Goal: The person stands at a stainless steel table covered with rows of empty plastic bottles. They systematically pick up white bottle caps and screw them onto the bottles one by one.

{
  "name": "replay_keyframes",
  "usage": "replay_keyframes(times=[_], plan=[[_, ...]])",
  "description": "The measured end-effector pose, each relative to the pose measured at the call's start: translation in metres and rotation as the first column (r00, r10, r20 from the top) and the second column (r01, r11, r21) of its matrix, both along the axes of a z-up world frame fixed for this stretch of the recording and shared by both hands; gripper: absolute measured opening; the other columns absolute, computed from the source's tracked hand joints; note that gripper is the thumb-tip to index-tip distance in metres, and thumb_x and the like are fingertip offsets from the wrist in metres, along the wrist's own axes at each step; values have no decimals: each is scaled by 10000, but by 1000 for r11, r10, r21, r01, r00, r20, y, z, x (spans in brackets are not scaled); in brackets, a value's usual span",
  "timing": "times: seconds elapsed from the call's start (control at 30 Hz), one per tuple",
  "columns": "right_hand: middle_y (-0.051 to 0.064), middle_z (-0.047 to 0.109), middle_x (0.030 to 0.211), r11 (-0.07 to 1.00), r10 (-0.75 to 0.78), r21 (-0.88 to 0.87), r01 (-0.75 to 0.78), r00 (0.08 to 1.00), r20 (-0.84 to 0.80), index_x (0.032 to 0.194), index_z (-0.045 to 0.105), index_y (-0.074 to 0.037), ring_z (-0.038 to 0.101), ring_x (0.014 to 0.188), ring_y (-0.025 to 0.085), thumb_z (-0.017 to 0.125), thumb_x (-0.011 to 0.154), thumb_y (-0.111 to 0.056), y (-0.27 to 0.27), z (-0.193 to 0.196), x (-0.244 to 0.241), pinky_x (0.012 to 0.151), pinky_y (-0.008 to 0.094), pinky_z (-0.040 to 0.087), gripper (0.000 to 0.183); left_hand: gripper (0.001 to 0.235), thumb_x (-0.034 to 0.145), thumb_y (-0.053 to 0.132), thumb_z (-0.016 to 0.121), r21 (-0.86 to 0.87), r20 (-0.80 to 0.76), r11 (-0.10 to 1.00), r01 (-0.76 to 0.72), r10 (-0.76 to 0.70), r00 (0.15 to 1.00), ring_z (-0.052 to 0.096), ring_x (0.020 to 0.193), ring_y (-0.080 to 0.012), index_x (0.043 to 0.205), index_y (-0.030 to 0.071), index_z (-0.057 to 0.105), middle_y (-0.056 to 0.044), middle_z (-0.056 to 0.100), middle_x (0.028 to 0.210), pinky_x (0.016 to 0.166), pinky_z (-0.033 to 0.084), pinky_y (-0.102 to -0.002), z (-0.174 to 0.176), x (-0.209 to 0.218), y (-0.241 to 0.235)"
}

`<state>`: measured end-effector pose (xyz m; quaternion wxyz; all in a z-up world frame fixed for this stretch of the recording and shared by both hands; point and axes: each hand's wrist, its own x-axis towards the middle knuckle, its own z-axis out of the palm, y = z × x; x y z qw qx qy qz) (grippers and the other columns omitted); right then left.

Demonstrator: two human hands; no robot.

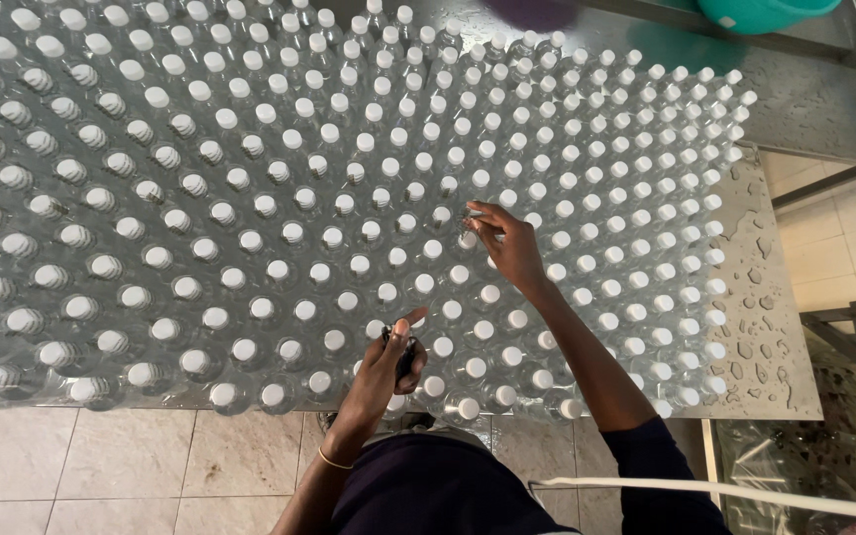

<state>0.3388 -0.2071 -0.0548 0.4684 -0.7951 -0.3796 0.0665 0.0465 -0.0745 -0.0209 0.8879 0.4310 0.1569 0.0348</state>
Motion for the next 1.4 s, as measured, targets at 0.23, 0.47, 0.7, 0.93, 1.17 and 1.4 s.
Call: replay_keyframes(times=[0.23, 0.47, 0.7, 0.93, 1.17, 1.4], plan=[[167, 823, 1192, 992, 29, -125, -32, 999, -25, 1392, 763, -157, 769, 1149, 347, 644, 1074, -8, -4, -14, 9, 961, 450, 651, 371, 682, 1193, 439, 355, -6, -22, 1000, -25, 25, 999, 420, 514, -96, 1619, -88, 441, -91, 508, 746, 425, 328, -216, -1, -4, 2], [232, 784, 1278, 980, 93, -164, -114, 987, -129, 1319, 739, -24, 713, 1256, 430, 813, 978, -69, -14, 2, 3, 1037, 476, 617, 351, 679, 1191, 450, 351, 12, -44, 1000, -18, 18, 999, 433, 523, -112, 1605, -73, 476, -97, 511, 752, 433, 338, -231, -6, -3, 2], [112, 815, 1172, 992, 16, -125, -15, 1000, 14, 1267, 727, -105, 772, 1133, 294, 910, 930, -190, -15, -40, 12, 1003, 392, 643, 393, 690, 1190, 469, 331, 29, -49, 1000, 7, -5, 999, 436, 537, -113, 1608, -59, 486, -97, 522, 761, 452, 344, -236, -2, -1, 2], [95, 779, 1244, 978, 76, -199, -60, 994, 76, 1402, 721, -146, 747, 1182, 274, 877, 939, -115, -11, -41, 13, 987, 377, 636, 490, 700, 1192, 454, 350, 5, -54, 1000, -18, 18, 998, 412, 541, -97, 1605, -105, 436, -83, 500, 761, 458, 314, -228, 7, -3, 0], [138, 778, 1273, 947, 69, -312, -78, 997, -39, 1377, 739, -118, 731, 1223, 330, 885, 931, -147, -10, -32, 16, 1000, 405, 628, 470, 667, 1203, 406, 339, 0, -40, 999, -36, 36, 999, 415, 532, -87, 1592, -129, 429, -80, 499, 763, 452, 306, -220, 8, -6, 1], [31, 731, 1204, 937, 77, -343, 60, 924, 374, 1368, 726, -195, 732, 1103, 253, 846, 969, -295, -13, 20, -32, 876, 439, 646, 429, 677, 1203, 429, 324, -33, -20, 999, 3, -4, 1000, 421, 536, -113, 1651, -76, 374, -92, 509, 767, 452, 315, -234, -3, -4, 0]])
